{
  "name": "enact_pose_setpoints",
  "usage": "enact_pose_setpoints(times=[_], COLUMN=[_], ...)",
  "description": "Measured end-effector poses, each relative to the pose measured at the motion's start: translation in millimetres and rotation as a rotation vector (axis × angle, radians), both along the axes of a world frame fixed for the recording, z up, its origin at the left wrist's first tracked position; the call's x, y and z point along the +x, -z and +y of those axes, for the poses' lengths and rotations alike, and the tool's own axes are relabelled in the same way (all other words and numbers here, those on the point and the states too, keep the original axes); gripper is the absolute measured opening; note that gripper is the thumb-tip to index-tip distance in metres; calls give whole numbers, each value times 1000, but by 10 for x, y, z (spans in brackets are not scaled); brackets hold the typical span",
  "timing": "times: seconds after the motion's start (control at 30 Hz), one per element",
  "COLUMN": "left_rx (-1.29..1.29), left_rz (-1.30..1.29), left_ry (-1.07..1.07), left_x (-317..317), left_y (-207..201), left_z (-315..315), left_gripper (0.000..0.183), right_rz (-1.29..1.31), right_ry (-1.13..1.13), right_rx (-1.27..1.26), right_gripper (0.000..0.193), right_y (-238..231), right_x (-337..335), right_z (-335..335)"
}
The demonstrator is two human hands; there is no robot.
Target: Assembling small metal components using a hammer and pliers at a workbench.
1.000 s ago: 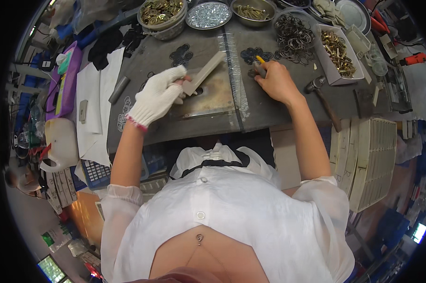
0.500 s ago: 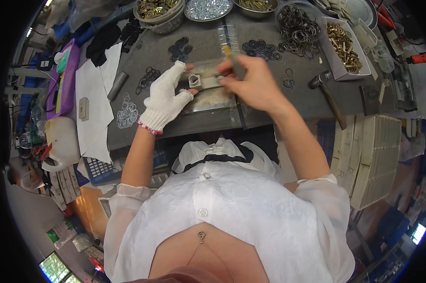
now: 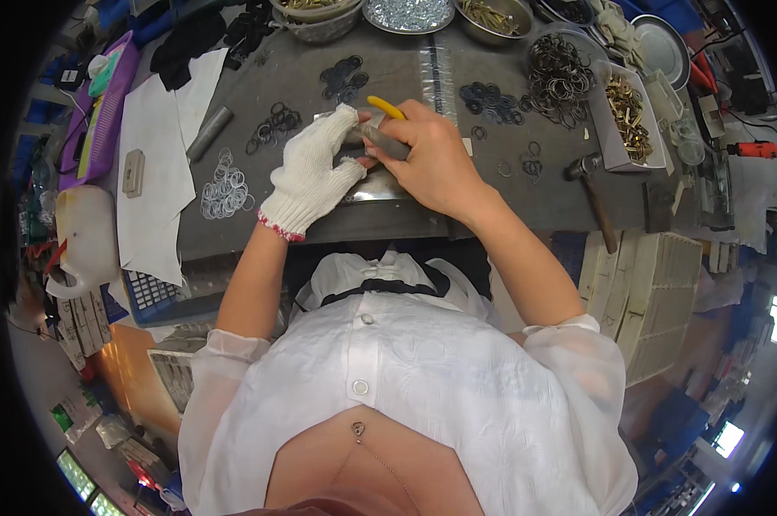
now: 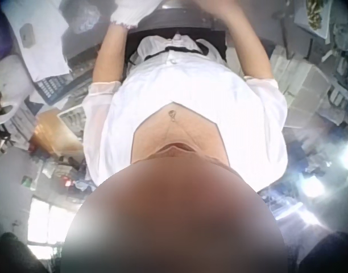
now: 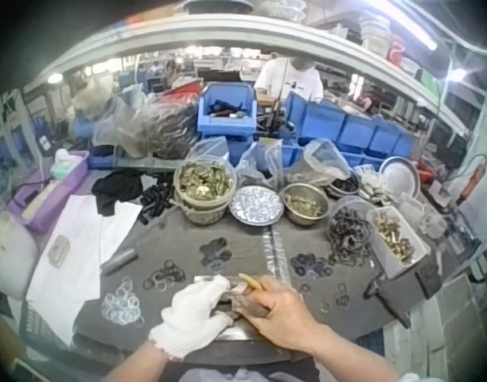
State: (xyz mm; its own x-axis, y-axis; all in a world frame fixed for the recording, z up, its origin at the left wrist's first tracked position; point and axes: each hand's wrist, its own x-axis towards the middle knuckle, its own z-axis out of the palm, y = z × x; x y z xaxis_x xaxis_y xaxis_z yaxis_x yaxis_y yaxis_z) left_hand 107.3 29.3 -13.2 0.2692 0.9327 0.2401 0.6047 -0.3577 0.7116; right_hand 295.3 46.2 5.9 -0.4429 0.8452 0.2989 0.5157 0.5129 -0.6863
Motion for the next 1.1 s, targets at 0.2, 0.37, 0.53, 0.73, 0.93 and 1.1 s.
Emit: enact_pose_setpoints(times=[0.2,0.37,0.53,0.73,0.93,1.1], left_rx=[26,5,-23,-12,15,-39], left_rz=[-53,18,-15,-5,19,102], left_ry=[20,5,7,-10,-7,-73], left_x=[-10,6,2,9,-23,-295], left_y=[27,-15,-12,-2,22,-228], left_z=[18,7,8,12,-24,-278], left_gripper=[48,48,49,50,51,53], right_rz=[80,191,41,-85,-198,-280], right_ry=[3,34,-6,-29,-133,-120], right_rx=[-35,-233,-264,-295,-239,-212], right_gripper=[19,29,32,32,32,32], right_y=[54,-3,-65,-163,-243,-273], right_x=[28,-6,15,26,3,-1], right_z=[0,15,62,98,187,195])
